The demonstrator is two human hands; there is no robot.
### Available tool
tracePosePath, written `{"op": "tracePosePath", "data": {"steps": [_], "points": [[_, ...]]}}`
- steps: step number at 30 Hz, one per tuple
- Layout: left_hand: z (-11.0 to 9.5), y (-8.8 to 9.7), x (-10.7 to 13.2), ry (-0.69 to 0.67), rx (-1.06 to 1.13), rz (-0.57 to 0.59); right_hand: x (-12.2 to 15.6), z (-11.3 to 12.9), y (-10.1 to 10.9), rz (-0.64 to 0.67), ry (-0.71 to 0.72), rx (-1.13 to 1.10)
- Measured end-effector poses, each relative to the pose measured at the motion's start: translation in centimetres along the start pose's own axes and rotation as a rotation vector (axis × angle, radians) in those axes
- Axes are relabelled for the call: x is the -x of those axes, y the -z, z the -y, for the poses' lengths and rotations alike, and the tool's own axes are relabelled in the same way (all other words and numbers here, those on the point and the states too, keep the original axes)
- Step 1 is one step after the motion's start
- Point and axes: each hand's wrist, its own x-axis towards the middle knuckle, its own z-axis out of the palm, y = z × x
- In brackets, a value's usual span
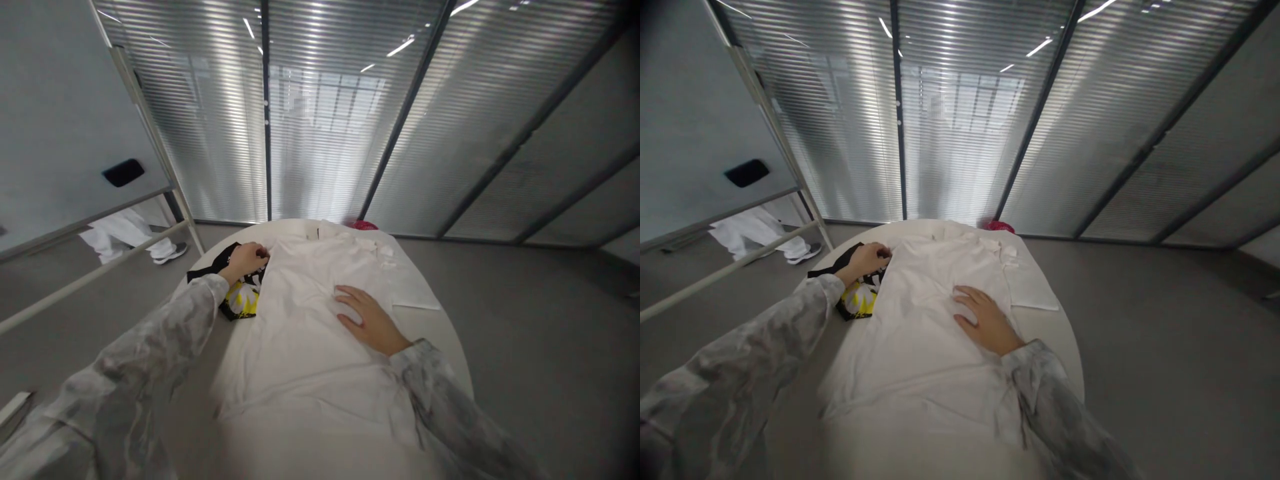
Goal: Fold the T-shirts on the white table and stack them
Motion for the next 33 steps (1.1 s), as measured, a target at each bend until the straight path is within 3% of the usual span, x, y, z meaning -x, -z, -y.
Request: {"op": "tracePosePath", "data": {"steps": [6, 14, 18, 22, 29, 33], "points": [[-1.5, -1.5, 0.9, 0.198, -0.006, -0.084, 0.0, -0.4, -0.2, -0.016, 0.012, -0.046], [-0.7, -1.5, 1.2, 0.158, 0.088, -0.162, 0.3, -0.7, 0.1, -0.024, 0.01, -0.075], [-0.5, -1.4, 1.4, 0.236, 0.132, -0.184, 0.5, -1.5, 0.2, -0.051, -0.004, -0.062], [-0.4, -1.3, 1.5, 0.249, 0.113, -0.206, 0.8, -2.0, 0.2, -0.065, -0.023, -0.037], [-0.1, -1.3, 1.5, 0.216, 0.037, -0.347, 0.8, -2.2, 0.5, -0.067, -0.044, -0.037], [-0.4, -1.2, 1.4, 0.243, -0.008, -0.317, 0.7, -2.2, 0.5, -0.08, -0.049, -0.058]]}}
